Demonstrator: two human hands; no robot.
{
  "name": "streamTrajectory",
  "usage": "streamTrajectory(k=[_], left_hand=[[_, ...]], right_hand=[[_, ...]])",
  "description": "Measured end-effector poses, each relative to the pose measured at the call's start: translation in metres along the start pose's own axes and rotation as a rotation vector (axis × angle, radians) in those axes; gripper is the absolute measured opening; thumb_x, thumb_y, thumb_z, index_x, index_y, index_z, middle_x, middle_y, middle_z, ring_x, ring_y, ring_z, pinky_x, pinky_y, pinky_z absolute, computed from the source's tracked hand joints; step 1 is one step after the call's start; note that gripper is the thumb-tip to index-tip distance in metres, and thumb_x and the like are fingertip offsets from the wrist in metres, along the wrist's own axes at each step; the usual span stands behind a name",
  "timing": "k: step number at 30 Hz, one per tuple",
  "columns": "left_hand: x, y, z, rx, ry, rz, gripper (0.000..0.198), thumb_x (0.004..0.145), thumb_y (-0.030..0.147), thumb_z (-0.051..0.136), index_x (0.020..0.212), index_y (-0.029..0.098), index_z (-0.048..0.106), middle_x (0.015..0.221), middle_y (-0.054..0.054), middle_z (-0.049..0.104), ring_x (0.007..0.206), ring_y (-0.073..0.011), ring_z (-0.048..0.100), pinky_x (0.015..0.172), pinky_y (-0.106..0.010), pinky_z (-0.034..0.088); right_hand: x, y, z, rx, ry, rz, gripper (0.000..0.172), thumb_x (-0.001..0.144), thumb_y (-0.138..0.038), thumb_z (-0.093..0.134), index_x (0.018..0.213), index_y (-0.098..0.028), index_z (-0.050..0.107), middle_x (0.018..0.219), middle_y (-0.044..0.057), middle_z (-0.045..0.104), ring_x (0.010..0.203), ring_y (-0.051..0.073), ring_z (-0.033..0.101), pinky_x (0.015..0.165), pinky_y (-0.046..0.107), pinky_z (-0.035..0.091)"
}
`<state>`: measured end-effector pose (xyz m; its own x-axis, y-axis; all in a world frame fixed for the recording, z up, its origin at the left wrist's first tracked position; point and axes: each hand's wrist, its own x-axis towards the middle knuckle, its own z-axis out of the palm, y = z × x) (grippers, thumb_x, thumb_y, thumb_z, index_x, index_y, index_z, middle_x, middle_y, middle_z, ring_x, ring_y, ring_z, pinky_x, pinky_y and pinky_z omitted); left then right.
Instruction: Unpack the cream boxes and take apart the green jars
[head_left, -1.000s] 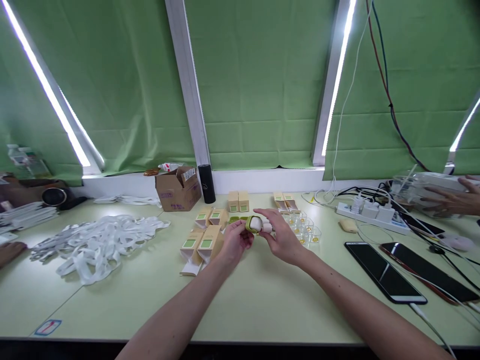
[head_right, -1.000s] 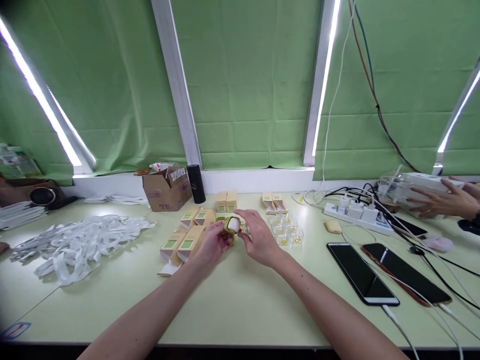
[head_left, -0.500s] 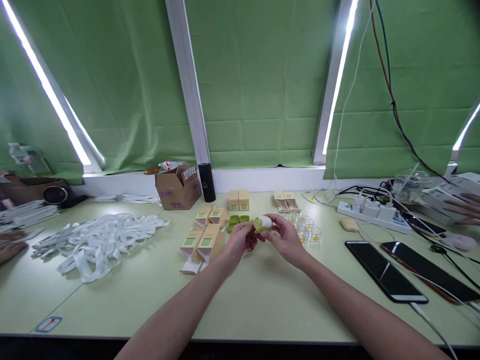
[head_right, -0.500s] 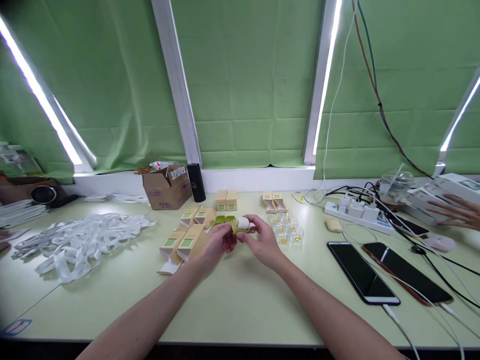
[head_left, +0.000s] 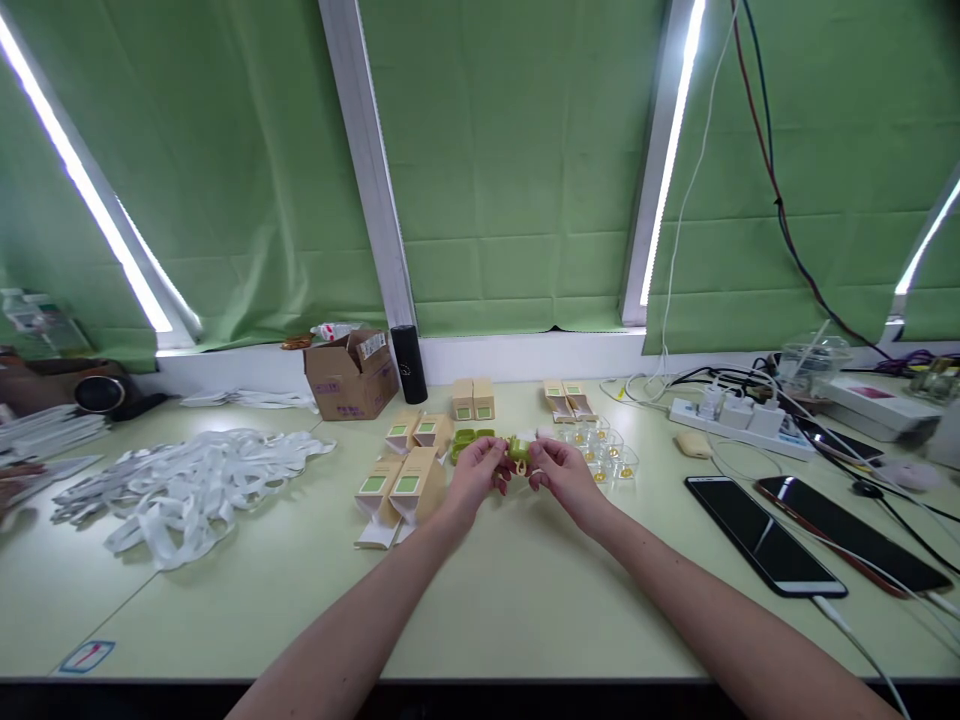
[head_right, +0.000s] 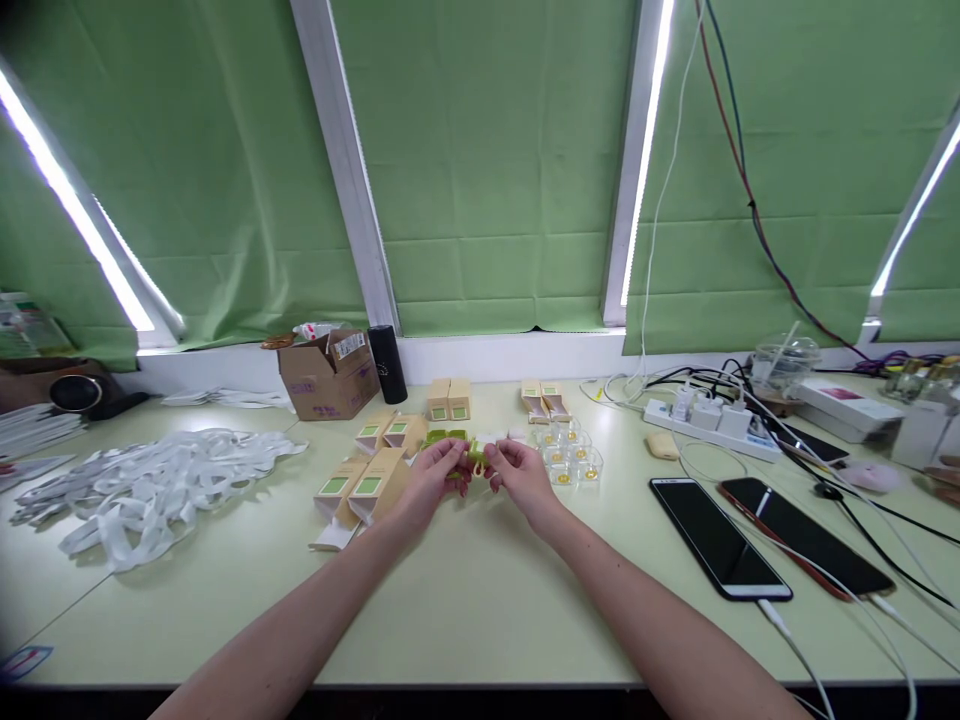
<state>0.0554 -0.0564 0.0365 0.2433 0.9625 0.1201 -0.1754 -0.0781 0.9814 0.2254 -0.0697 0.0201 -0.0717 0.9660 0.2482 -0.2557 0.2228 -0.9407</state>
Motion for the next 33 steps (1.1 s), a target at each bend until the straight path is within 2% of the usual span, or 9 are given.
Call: streamTrajectory(k=[3,6,12,16,19,22,25,30,33], left_hand=[[-0.002,0.001,0.001,0.031,-0.03,0.007,0.044,0.081,0.06,0.078,0.086,0.018,0.064,0.075,-0.003,0.067,0.067,-0.0157,0.064,0.053,-0.024,0.05],[-0.003,0.003,0.001,0.02,-0.038,-0.002,0.048,0.079,0.061,0.08,0.091,0.017,0.065,0.079,-0.006,0.069,0.07,-0.0172,0.067,0.055,-0.026,0.054],[0.0,0.002,0.001,-0.004,-0.006,0.024,0.05,0.075,0.055,0.085,0.099,0.014,0.069,0.084,-0.007,0.07,0.07,-0.0163,0.067,0.057,-0.026,0.055],[-0.001,0.002,0.0,0.086,0.028,0.082,0.041,0.079,0.048,0.082,0.103,0.015,0.073,0.088,-0.008,0.072,0.07,-0.0145,0.066,0.062,-0.025,0.056],[-0.001,0.002,-0.001,0.158,0.035,0.126,0.037,0.081,0.045,0.08,0.103,0.016,0.075,0.09,-0.007,0.074,0.065,-0.0122,0.064,0.061,-0.025,0.055],[-0.001,0.001,0.0,0.189,0.039,0.168,0.038,0.082,0.046,0.079,0.104,0.016,0.075,0.091,-0.008,0.074,0.067,-0.0139,0.066,0.061,-0.026,0.057],[-0.001,-0.001,0.002,0.196,0.04,0.193,0.04,0.081,0.047,0.079,0.106,0.016,0.074,0.096,-0.009,0.075,0.074,-0.018,0.07,0.065,-0.031,0.062],[-0.003,0.0,0.005,0.248,0.054,0.232,0.035,0.083,0.044,0.076,0.106,0.017,0.075,0.1,-0.01,0.076,0.081,-0.0209,0.072,0.071,-0.035,0.065],[-0.005,0.0,0.007,0.288,0.065,0.265,0.03,0.086,0.041,0.074,0.106,0.019,0.075,0.105,-0.011,0.076,0.084,-0.0216,0.073,0.074,-0.036,0.065]], right_hand=[[0.0,0.001,0.001,-0.084,0.017,-0.02,0.054,0.075,-0.07,0.08,0.081,-0.018,0.068,0.062,-0.002,0.06,0.054,0.011,0.051,0.053,0.027,0.042],[0.0,0.0,0.002,-0.112,0.017,-0.037,0.052,0.073,-0.065,0.084,0.09,-0.018,0.069,0.062,-0.003,0.061,0.052,0.011,0.05,0.052,0.027,0.042],[0.002,0.003,0.002,-0.058,0.024,-0.07,0.056,0.061,-0.041,0.093,0.108,-0.021,0.069,0.094,0.005,0.073,0.074,0.018,0.066,0.064,0.031,0.056],[0.003,0.01,-0.003,-0.149,0.032,-0.131,0.047,0.068,-0.032,0.086,0.112,-0.022,0.071,0.096,0.005,0.072,0.083,0.02,0.068,0.075,0.035,0.058],[0.002,0.013,-0.004,-0.277,0.057,-0.223,0.042,0.073,-0.027,0.079,0.115,-0.025,0.071,0.113,0.006,0.069,0.088,0.019,0.067,0.08,0.037,0.059],[-0.002,0.01,-0.004,-0.461,0.074,-0.323,0.039,0.078,-0.023,0.073,0.116,-0.026,0.071,0.124,0.007,0.066,0.096,0.022,0.066,0.081,0.037,0.058],[-0.004,0.005,-0.006,-0.639,0.068,-0.425,0.036,0.083,-0.024,0.071,0.119,-0.027,0.069,0.122,0.008,0.067,0.103,0.025,0.065,0.081,0.039,0.058],[-0.005,0.004,-0.011,-0.86,0.07,-0.607,0.03,0.094,-0.03,0.066,0.124,-0.026,0.068,0.123,0.012,0.066,0.115,0.03,0.063,0.096,0.048,0.057],[-0.005,0.004,-0.013,-0.968,0.064,-0.699,0.032,0.097,-0.03,0.062,0.129,-0.025,0.065,0.123,0.013,0.065,0.11,0.03,0.065,0.091,0.047,0.059]])
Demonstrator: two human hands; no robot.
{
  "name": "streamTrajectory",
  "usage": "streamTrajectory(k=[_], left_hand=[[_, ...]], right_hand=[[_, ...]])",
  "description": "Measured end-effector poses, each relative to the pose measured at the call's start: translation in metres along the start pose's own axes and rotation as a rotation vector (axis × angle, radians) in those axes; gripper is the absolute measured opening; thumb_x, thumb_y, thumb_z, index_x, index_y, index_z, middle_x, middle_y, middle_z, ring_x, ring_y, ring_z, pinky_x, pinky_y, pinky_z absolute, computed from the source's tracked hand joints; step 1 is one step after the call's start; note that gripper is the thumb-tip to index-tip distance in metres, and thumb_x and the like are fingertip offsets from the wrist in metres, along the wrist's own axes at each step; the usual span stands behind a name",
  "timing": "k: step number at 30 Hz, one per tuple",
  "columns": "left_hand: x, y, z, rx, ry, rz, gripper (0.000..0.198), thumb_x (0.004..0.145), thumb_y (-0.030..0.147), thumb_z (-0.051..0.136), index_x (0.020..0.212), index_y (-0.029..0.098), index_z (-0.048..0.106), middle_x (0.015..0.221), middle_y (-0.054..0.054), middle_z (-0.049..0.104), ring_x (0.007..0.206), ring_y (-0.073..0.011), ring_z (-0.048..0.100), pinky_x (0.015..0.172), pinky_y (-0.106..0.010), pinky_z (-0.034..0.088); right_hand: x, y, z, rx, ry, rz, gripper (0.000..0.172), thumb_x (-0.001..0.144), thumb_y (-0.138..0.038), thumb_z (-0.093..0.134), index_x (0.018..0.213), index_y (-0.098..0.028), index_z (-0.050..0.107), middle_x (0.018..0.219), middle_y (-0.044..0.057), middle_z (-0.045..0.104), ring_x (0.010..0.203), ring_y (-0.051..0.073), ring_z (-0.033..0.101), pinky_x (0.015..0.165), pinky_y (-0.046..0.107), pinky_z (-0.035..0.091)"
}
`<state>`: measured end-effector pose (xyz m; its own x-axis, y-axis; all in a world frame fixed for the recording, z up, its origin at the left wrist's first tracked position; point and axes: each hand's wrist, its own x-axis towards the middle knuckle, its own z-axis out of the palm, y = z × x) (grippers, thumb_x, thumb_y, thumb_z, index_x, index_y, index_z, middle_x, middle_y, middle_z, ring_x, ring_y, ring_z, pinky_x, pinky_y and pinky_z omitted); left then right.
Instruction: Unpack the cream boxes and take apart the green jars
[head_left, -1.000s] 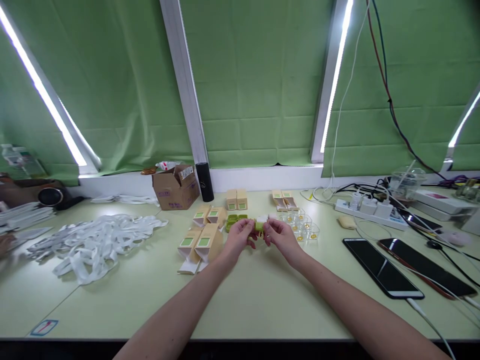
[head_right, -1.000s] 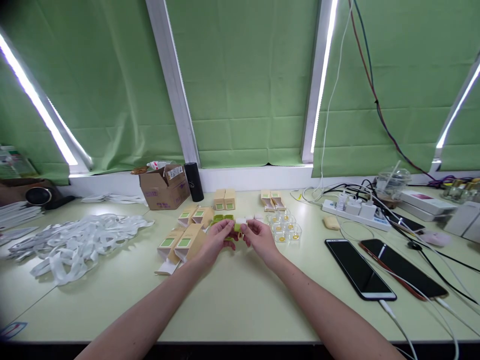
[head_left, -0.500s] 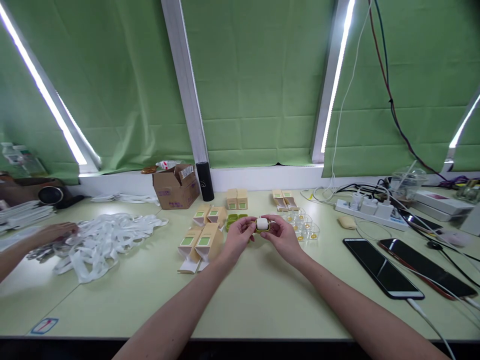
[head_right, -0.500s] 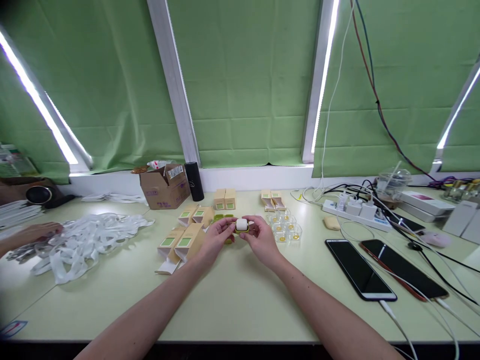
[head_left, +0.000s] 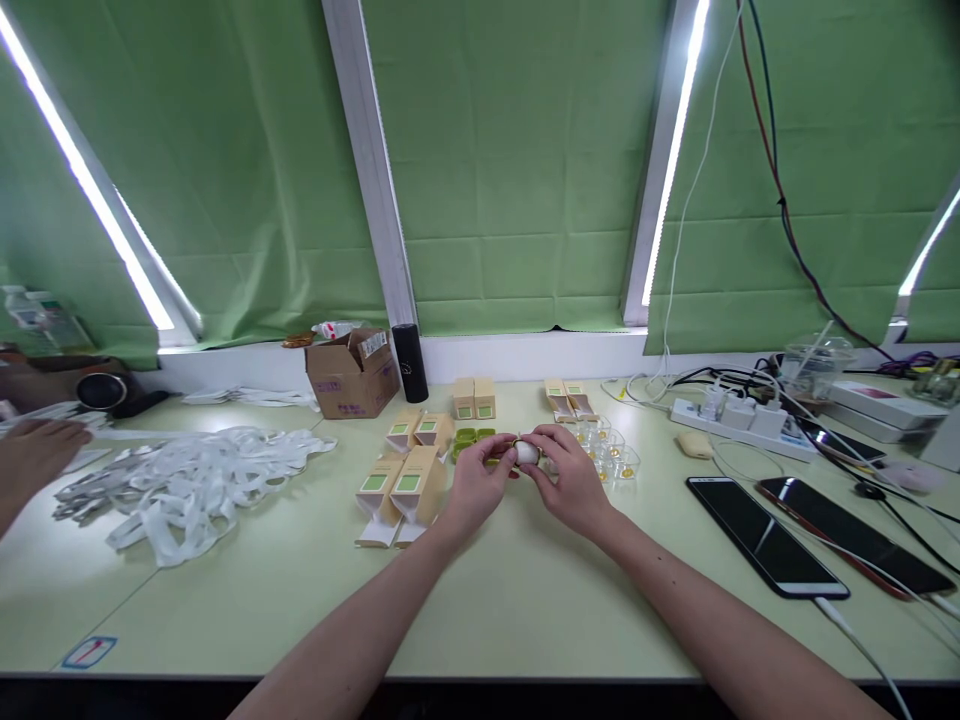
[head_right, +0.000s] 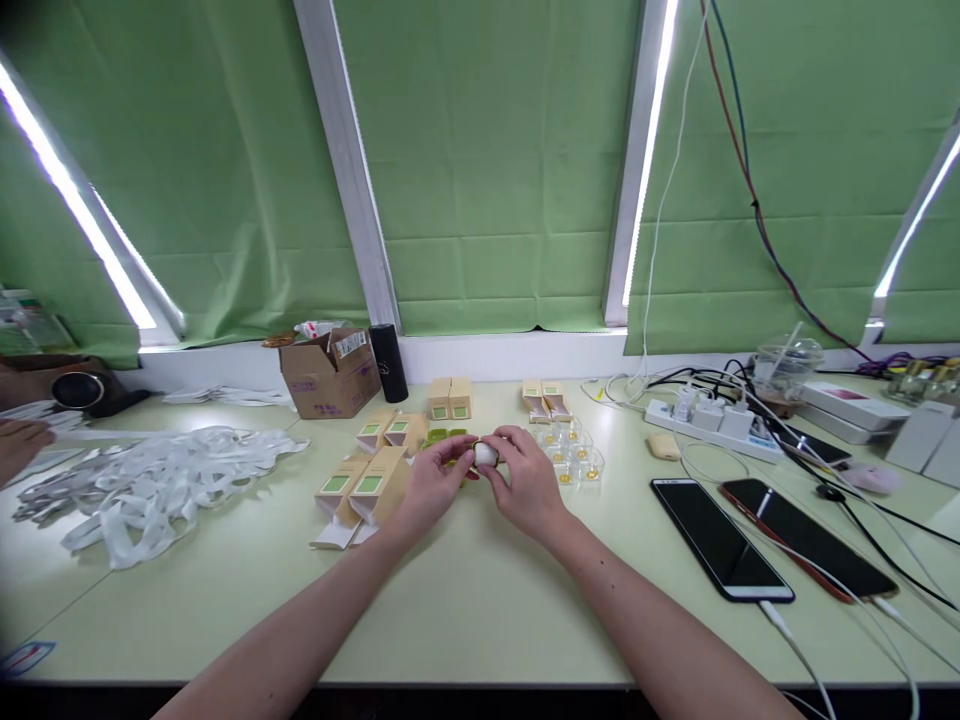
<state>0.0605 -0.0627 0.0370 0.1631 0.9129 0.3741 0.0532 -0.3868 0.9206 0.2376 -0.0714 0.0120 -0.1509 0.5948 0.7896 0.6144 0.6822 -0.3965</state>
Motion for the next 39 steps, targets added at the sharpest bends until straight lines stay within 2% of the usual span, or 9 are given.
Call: streamTrajectory(k=[7,12,16,21,25,30,39], left_hand=[[-0.004,0.001,0.0,0.131,-0.021,0.098,0.027,0.092,0.033,0.067,0.113,0.019,0.073,0.11,-0.012,0.075,0.09,-0.0227,0.072,0.079,-0.037,0.064],[-0.005,-0.001,-0.001,0.26,-0.019,0.177,0.032,0.094,0.03,0.064,0.123,0.02,0.071,0.12,-0.013,0.074,0.095,-0.0242,0.072,0.082,-0.038,0.062],[-0.006,-0.003,-0.001,0.308,-0.03,0.197,0.033,0.094,0.027,0.063,0.125,0.021,0.071,0.12,-0.013,0.075,0.095,-0.0243,0.071,0.086,-0.038,0.06],[-0.005,-0.004,-0.002,0.247,-0.024,0.176,0.032,0.091,0.028,0.068,0.121,0.022,0.074,0.116,-0.012,0.076,0.094,-0.0247,0.071,0.085,-0.038,0.059],[-0.005,-0.003,-0.002,0.28,-0.028,0.195,0.03,0.092,0.028,0.066,0.121,0.023,0.074,0.115,-0.011,0.076,0.097,-0.0255,0.07,0.087,-0.038,0.057],[-0.005,0.0,0.0,0.281,-0.007,0.198,0.026,0.09,0.025,0.066,0.114,0.024,0.076,0.104,-0.009,0.077,0.093,-0.0248,0.07,0.088,-0.037,0.055],[-0.004,0.007,0.004,0.358,0.044,0.148,0.025,0.084,0.015,0.063,0.102,0.025,0.077,0.096,-0.004,0.078,0.08,-0.0217,0.067,0.076,-0.032,0.05]], right_hand=[[0.003,-0.003,-0.007,-0.193,-0.094,-0.172,0.034,0.104,-0.024,0.049,0.138,-0.023,0.057,0.12,0.014,0.065,0.097,0.026,0.069,0.075,0.038,0.058],[0.002,0.0,-0.007,-0.255,-0.109,-0.213,0.032,0.107,-0.025,0.046,0.138,-0.019,0.055,0.123,0.016,0.065,0.095,0.026,0.069,0.075,0.038,0.058],[0.002,-0.002,-0.007,-0.317,-0.111,-0.241,0.034,0.107,-0.024,0.044,0.139,-0.018,0.053,0.124,0.016,0.065,0.093,0.026,0.07,0.075,0.039,0.057],[0.003,-0.005,-0.007,-0.332,-0.125,-0.236,0.034,0.107,-0.022,0.043,0.141,-0.02,0.051,0.123,0.016,0.066,0.09,0.026,0.07,0.073,0.038,0.056],[0.002,-0.002,-0.006,-0.329,-0.131,-0.235,0.035,0.107,-0.022,0.042,0.141,-0.02,0.05,0.123,0.016,0.065,0.09,0.026,0.07,0.073,0.038,0.056],[0.002,-0.001,-0.004,-0.313,-0.139,-0.228,0.037,0.106,-0.019,0.041,0.143,-0.021,0.048,0.123,0.017,0.064,0.092,0.027,0.07,0.073,0.038,0.056],[0.004,-0.008,0.002,-0.327,-0.144,-0.209,0.036,0.104,-0.014,0.035,0.137,-0.017,0.047,0.122,0.018,0.062,0.089,0.026,0.068,0.07,0.037,0.057]])
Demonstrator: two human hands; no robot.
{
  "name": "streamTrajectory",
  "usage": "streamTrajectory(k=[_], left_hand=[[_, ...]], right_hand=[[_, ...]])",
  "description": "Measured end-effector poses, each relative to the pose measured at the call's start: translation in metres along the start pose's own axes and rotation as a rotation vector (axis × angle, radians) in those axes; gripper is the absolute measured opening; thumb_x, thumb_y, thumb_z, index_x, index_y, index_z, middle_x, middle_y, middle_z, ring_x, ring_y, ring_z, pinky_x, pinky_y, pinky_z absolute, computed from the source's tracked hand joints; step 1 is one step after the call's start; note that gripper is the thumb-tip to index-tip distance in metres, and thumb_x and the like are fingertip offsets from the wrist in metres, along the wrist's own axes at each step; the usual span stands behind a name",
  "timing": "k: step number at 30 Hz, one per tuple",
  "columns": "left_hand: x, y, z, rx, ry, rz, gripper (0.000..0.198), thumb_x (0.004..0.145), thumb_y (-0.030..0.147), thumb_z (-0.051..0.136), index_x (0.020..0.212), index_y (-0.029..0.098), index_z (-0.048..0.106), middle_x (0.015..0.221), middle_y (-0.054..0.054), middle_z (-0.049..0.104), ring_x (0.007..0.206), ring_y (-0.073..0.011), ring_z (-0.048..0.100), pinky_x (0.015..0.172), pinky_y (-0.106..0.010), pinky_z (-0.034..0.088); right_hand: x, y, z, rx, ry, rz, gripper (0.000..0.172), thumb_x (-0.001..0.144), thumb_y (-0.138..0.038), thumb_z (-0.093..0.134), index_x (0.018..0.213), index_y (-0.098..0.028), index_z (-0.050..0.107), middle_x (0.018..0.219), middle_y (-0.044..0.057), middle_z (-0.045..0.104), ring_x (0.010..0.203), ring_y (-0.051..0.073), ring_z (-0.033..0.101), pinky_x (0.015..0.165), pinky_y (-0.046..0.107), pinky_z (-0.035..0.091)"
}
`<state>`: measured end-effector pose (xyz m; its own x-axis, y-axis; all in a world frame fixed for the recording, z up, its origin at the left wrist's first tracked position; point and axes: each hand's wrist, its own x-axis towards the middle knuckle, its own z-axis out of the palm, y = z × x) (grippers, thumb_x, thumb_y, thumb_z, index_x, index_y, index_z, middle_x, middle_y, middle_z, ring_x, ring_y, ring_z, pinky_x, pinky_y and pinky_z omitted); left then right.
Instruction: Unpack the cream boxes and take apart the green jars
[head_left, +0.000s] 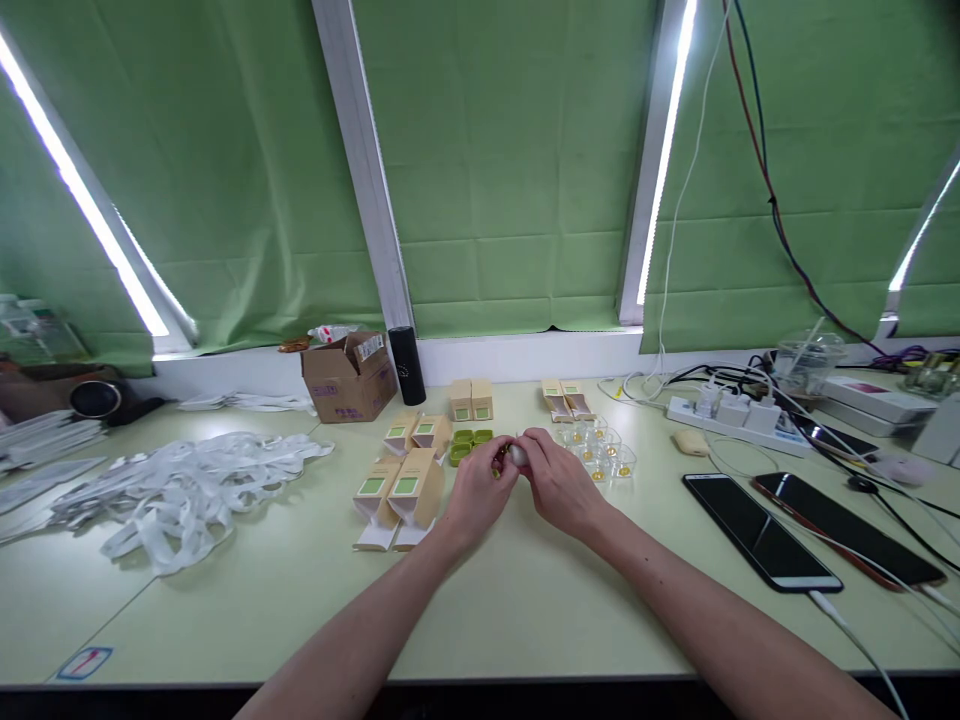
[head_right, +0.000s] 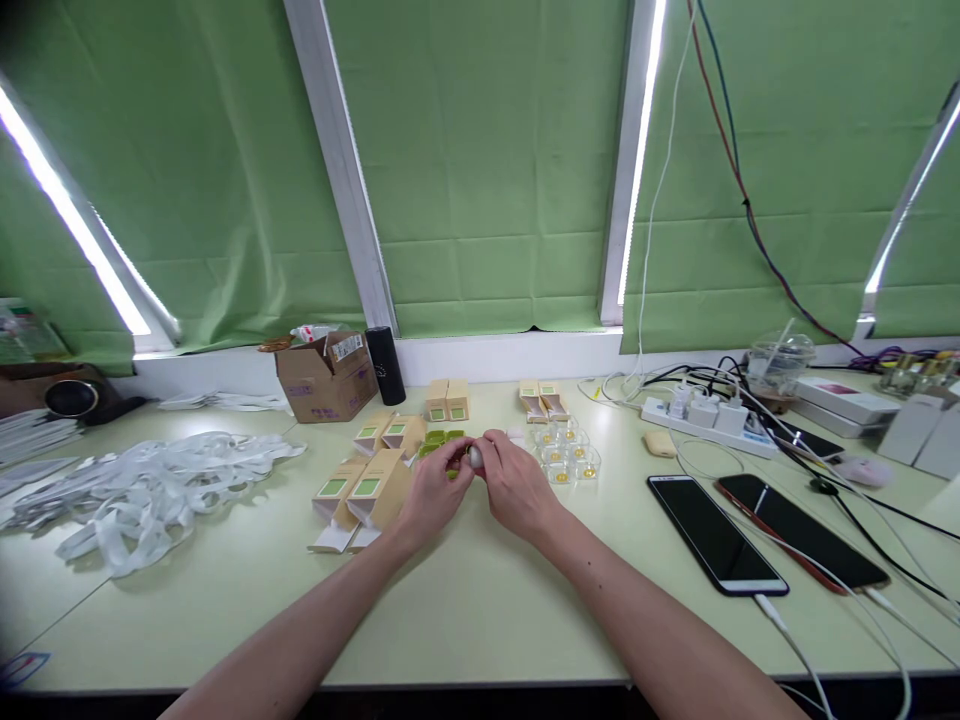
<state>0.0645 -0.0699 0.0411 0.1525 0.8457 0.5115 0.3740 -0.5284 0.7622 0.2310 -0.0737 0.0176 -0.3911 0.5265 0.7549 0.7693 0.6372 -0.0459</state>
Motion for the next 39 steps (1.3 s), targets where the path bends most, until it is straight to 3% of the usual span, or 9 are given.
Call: streamTrajectory(k=[6,11,17,23,28,34,39], left_hand=[[0.001,-0.004,-0.005,-0.017,-0.007,0.038,0.023,0.089,0.024,0.066,0.109,0.025,0.077,0.1,-0.006,0.077,0.087,-0.0237,0.067,0.083,-0.035,0.052],[0.001,-0.01,-0.012,0.035,-0.104,0.175,0.038,0.087,0.028,0.074,0.124,0.028,0.072,0.116,-0.008,0.072,0.111,-0.0267,0.062,0.097,-0.04,0.051],[0.003,-0.018,-0.008,-0.043,-0.084,0.066,0.035,0.086,0.03,0.076,0.121,0.026,0.071,0.116,-0.008,0.068,0.11,-0.024,0.064,0.097,-0.038,0.052],[0.003,-0.014,-0.006,-0.052,-0.045,0.06,0.033,0.088,0.032,0.074,0.12,0.024,0.071,0.114,-0.009,0.068,0.104,-0.0239,0.065,0.092,-0.037,0.053],[0.003,-0.018,-0.009,-0.042,-0.026,0.047,0.035,0.087,0.029,0.074,0.121,0.022,0.07,0.116,-0.01,0.068,0.101,-0.0232,0.064,0.092,-0.039,0.053],[0.003,-0.031,-0.008,-0.06,0.002,0.081,0.041,0.091,0.031,0.071,0.131,0.025,0.066,0.125,-0.01,0.066,0.108,-0.0231,0.064,0.096,-0.041,0.054],[0.004,-0.029,-0.011,-0.109,0.106,0.057,0.04,0.091,0.029,0.071,0.13,0.024,0.067,0.126,-0.01,0.068,0.115,-0.0245,0.064,0.098,-0.04,0.053]], right_hand=[[-0.002,0.004,0.001,0.136,0.029,0.053,0.032,0.105,-0.019,0.04,0.136,-0.02,0.047,0.123,0.017,0.06,0.092,0.026,0.068,0.068,0.037,0.059],[-0.004,0.009,-0.004,0.296,0.047,0.17,0.026,0.104,-0.024,0.046,0.129,-0.023,0.052,0.122,0.014,0.062,0.097,0.026,0.067,0.077,0.04,0.06],[-0.001,0.007,-0.004,0.517,0.087,0.289,0.019,0.102,-0.031,0.051,0.117,-0.024,0.058,0.114,0.01,0.066,0.102,0.026,0.064,0.085,0.041,0.056],[0.0,0.002,0.001,0.817,0.124,0.512,0.03,0.1,-0.048,0.057,0.115,-0.023,0.062,0.109,0.008,0.068,0.097,0.024,0.064,0.087,0.04,0.055],[0.006,0.011,0.001,1.208,0.28,0.776,0.053,0.083,-0.066,0.075,0.113,-0.023,0.065,0.102,0.006,0.073,0.09,0.023,0.069,0.086,0.039,0.056],[0.01,0.016,-0.003,1.565,0.31,0.9,0.048,0.071,-0.062,0.089,0.093,-0.021,0.076,0.099,0.007,0.078,0.09,0.022,0.07,0.078,0.035,0.056],[0.011,0.012,-0.008,1.667,0.302,0.913,0.044,0.072,-0.056,0.09,0.098,-0.024,0.074,0.104,0.007,0.079,0.095,0.023,0.07,0.074,0.033,0.054]])
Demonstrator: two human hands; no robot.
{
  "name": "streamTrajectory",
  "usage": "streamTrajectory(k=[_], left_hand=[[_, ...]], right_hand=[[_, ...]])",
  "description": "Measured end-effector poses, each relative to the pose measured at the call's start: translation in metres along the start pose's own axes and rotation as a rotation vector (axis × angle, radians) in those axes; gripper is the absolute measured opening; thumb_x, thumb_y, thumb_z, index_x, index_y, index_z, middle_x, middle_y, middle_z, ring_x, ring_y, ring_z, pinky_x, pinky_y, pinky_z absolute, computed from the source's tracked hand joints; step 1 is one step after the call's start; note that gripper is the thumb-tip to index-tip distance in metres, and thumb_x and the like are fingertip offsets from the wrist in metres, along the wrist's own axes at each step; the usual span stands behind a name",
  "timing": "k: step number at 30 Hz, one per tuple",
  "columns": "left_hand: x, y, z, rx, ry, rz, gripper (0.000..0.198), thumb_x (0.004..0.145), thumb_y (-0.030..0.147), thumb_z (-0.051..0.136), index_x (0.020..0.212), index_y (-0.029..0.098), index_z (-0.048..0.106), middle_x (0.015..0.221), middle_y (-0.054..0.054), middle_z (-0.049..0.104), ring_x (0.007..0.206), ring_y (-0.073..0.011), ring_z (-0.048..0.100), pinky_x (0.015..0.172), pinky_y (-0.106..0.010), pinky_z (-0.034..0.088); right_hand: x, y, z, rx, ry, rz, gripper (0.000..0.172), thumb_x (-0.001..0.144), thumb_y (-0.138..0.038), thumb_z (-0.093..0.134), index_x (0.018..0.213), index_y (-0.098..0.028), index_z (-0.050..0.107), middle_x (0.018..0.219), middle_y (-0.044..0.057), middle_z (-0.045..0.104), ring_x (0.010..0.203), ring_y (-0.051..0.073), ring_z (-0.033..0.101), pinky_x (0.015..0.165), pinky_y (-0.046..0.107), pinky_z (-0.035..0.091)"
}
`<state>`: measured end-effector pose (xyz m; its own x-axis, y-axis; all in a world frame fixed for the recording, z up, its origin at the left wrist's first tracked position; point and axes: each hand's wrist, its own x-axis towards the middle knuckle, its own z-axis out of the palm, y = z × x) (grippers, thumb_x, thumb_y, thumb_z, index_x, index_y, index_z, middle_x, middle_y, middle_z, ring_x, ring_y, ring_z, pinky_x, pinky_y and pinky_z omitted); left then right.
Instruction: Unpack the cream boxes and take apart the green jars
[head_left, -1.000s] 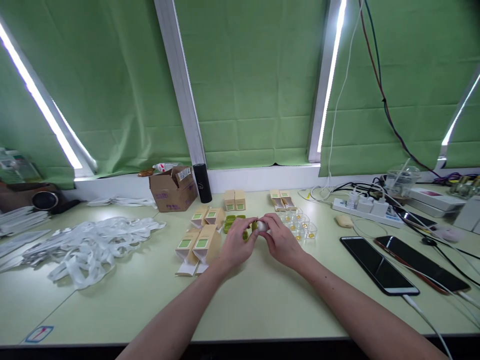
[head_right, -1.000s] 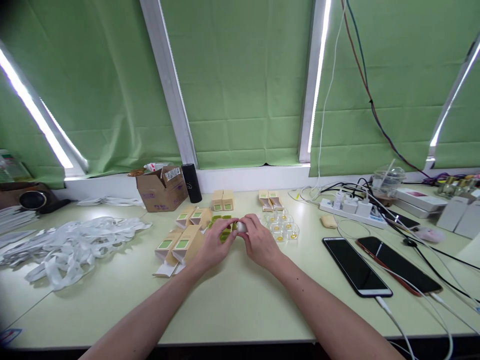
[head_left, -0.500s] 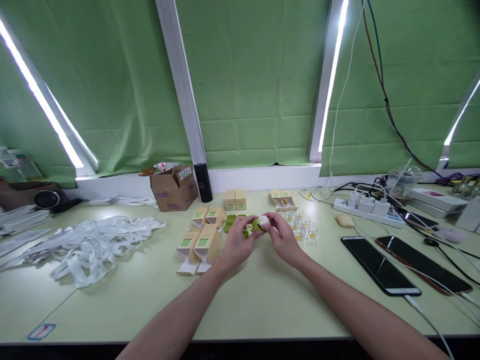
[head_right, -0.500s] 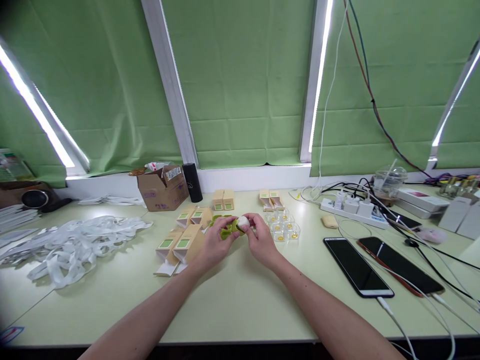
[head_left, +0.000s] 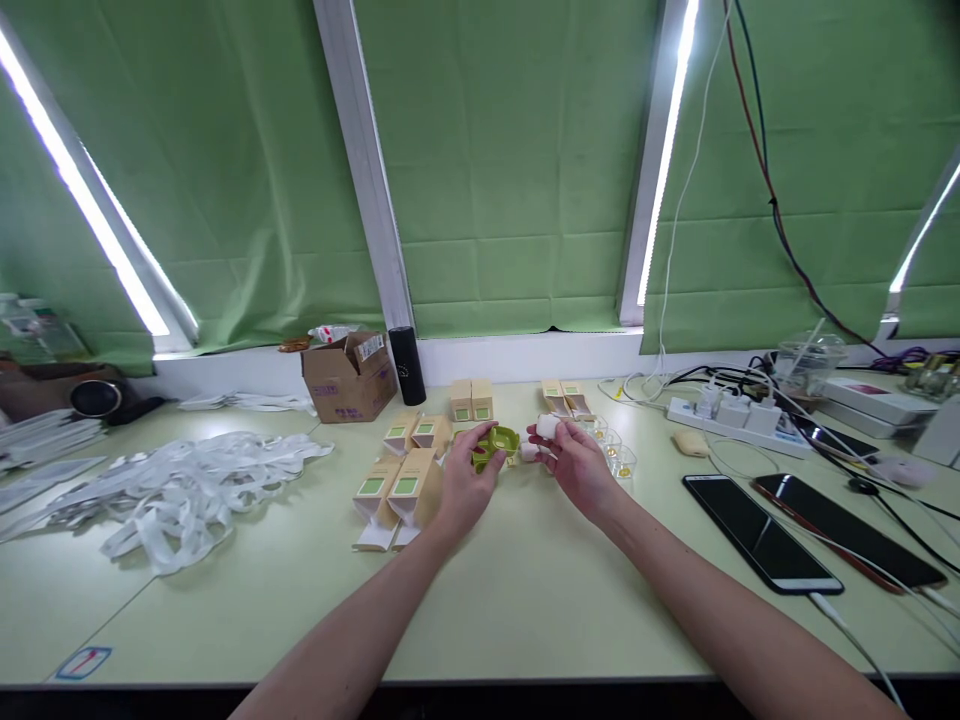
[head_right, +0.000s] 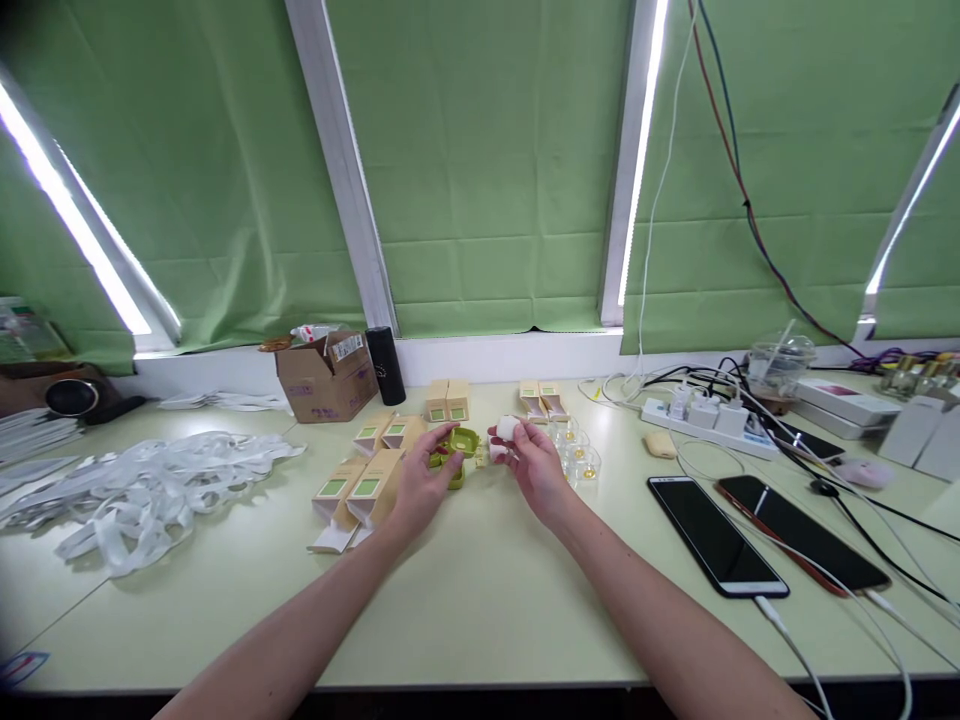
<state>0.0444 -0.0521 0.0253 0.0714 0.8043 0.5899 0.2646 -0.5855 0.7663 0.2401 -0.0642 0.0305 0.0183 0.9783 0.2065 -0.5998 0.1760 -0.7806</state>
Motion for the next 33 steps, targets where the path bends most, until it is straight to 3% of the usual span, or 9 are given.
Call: streamTrajectory(k=[7,13,18,23,26,29,33], left_hand=[[0.002,0.004,-0.002,0.005,0.061,-0.015,0.039,0.09,0.029,0.07,0.128,0.022,0.069,0.121,-0.01,0.071,0.113,-0.025,0.064,0.094,-0.039,0.053],[0.001,0.005,-0.001,0.029,0.071,-0.006,0.04,0.09,0.031,0.07,0.129,0.021,0.069,0.12,-0.011,0.071,0.112,-0.0255,0.064,0.093,-0.039,0.053],[0.001,0.004,0.0,0.049,0.097,0.002,0.04,0.089,0.032,0.071,0.128,0.021,0.069,0.119,-0.011,0.071,0.11,-0.0254,0.064,0.092,-0.039,0.053],[0.002,0.002,0.0,0.077,0.116,0.015,0.039,0.09,0.032,0.07,0.127,0.021,0.069,0.119,-0.01,0.07,0.108,-0.0248,0.064,0.092,-0.04,0.053],[0.002,0.003,-0.001,0.081,0.127,0.015,0.039,0.09,0.034,0.07,0.127,0.021,0.069,0.121,-0.011,0.069,0.106,-0.0244,0.065,0.091,-0.04,0.054],[0.001,0.004,-0.001,0.08,0.127,0.008,0.039,0.091,0.035,0.07,0.127,0.022,0.069,0.123,-0.011,0.068,0.106,-0.0243,0.065,0.093,-0.04,0.054],[0.001,0.005,-0.001,0.09,0.127,0.012,0.039,0.091,0.035,0.07,0.127,0.022,0.068,0.123,-0.011,0.067,0.106,-0.0236,0.065,0.094,-0.039,0.054]], right_hand=[[-0.003,-0.004,0.002,-0.006,-0.019,-0.026,0.047,0.072,-0.052,0.091,0.106,-0.026,0.072,0.097,0.003,0.075,0.093,0.022,0.07,0.074,0.032,0.054],[-0.005,-0.004,0.003,-0.164,-0.053,-0.11,0.05,0.072,-0.046,0.09,0.115,-0.027,0.073,0.088,0.001,0.069,0.09,0.02,0.068,0.088,0.039,0.057],[-0.002,-0.002,0.001,-0.424,0.061,-0.243,0.057,0.067,-0.038,0.089,0.12,-0.028,0.069,0.102,0.002,0.064,0.09,0.019,0.064,0.081,0.036,0.057],[0.002,0.0,-0.009,-0.779,0.105,-0.42,0.042,0.075,-0.027,0.076,0.116,-0.025,0.065,0.101,0.004,0.065,0.084,0.02,0.062,0.071,0.035,0.053],[0.004,0.002,-0.018,-1.064,0.029,-0.584,0.031,0.081,-0.017,0.066,0.112,-0.024,0.064,0.106,0.007,0.069,0.095,0.025,0.063,0.081,0.041,0.053],[0.005,0.007,-0.026,-1.332,-0.143,-0.732,0.033,0.083,-0.007,0.058,0.111,-0.023,0.065,0.115,0.01,0.071,0.108,0.029,0.061,0.092,0.046,0.051],[0.006,0.011,-0.03,-1.599,-0.221,-0.727,0.036,0.079,-0.001,0.061,0.108,-0.022,0.068,0.112,0.009,0.075,0.109,0.031,0.06,0.091,0.045,0.047]])
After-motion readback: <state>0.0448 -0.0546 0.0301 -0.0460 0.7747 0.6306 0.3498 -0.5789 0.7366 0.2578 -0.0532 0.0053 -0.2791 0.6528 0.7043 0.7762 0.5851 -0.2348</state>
